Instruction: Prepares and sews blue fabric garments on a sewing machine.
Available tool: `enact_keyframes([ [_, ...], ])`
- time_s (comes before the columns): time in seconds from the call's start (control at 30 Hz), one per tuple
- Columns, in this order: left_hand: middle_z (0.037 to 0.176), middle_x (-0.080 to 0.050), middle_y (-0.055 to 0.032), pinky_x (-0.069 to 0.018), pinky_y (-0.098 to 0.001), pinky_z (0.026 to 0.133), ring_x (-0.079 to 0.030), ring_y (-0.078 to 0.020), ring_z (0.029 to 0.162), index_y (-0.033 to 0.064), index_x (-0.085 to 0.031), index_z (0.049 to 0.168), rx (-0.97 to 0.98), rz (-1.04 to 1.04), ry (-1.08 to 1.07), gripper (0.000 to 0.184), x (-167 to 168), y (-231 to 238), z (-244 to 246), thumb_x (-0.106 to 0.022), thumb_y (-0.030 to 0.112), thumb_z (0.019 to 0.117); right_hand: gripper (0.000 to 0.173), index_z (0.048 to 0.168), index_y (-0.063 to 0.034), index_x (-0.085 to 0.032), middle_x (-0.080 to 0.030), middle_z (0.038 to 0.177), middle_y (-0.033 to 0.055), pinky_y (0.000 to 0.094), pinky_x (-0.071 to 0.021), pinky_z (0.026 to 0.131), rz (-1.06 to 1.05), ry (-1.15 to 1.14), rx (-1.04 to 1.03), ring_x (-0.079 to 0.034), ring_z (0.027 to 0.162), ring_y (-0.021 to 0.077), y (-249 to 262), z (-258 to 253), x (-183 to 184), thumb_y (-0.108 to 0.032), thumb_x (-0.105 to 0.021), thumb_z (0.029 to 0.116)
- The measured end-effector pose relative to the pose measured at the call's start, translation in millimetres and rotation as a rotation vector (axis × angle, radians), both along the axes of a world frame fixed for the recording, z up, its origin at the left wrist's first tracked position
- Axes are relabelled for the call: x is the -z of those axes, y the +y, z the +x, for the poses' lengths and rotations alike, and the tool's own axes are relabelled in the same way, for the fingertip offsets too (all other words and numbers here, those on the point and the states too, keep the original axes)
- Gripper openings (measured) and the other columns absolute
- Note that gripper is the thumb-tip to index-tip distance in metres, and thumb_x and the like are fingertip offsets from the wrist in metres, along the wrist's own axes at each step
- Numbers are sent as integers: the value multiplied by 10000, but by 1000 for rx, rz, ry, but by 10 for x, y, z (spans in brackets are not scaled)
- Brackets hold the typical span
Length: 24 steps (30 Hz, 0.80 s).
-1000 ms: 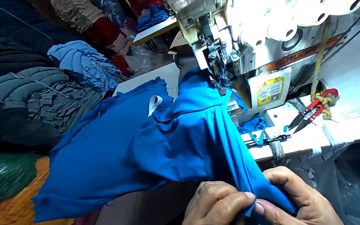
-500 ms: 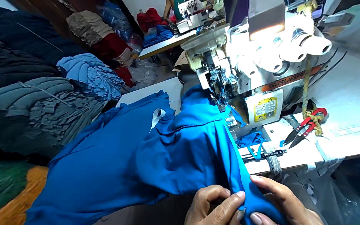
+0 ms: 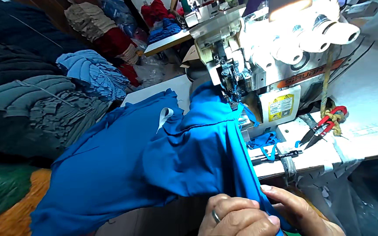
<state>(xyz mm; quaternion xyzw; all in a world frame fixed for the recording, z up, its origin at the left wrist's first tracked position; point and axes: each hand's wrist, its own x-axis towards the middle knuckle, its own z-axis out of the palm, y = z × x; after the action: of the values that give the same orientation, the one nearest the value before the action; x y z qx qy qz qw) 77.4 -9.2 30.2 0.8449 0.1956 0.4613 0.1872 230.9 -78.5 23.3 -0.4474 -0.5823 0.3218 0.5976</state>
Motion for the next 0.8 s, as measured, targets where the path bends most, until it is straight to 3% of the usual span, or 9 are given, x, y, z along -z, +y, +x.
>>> enact_keyframes([
  [0.2, 1041, -678, -7, -449, -214, 1038, -603, -70, 1139, 92, -699, 983, 24, -85, 7, 168, 114, -34, 21, -632, 241, 1017, 388, 1345, 156, -518, -713, 1158, 250, 228, -557, 892, -27, -15, -3, -726, 969, 118, -28, 30, 13, 45, -584, 979],
  [0.37, 1120, -664, -32, -445, -211, 1072, -587, -70, 1198, 63, -695, 1049, 35, -112, -13, 158, 190, -83, 4, -642, 208, 1013, 399, 1368, 151, -499, -714, 1142, 246, 225, -556, 866, -39, -29, -36, -720, 928, 111, -49, 72, 0, 69, -546, 980],
  [0.6, 1101, -666, -11, -449, -209, 1054, -591, -61, 1176, 93, -697, 998, 11, -65, -3, 125, 149, -65, -14, -633, 200, 1018, 387, 1361, 129, -520, -734, 1074, 233, 251, -576, 808, -44, -61, -41, -733, 856, 137, -90, 94, -11, 25, -580, 993],
  [0.8, 990, -670, -10, -414, -226, 1012, -601, -90, 1072, 110, -696, 971, -3, 76, 65, 114, 82, -59, -22, -635, 195, 1015, 335, 1299, 125, -561, -734, 990, 232, 244, -566, 766, -40, -89, -28, -713, 801, 142, -122, 91, -26, 52, -581, 972],
])
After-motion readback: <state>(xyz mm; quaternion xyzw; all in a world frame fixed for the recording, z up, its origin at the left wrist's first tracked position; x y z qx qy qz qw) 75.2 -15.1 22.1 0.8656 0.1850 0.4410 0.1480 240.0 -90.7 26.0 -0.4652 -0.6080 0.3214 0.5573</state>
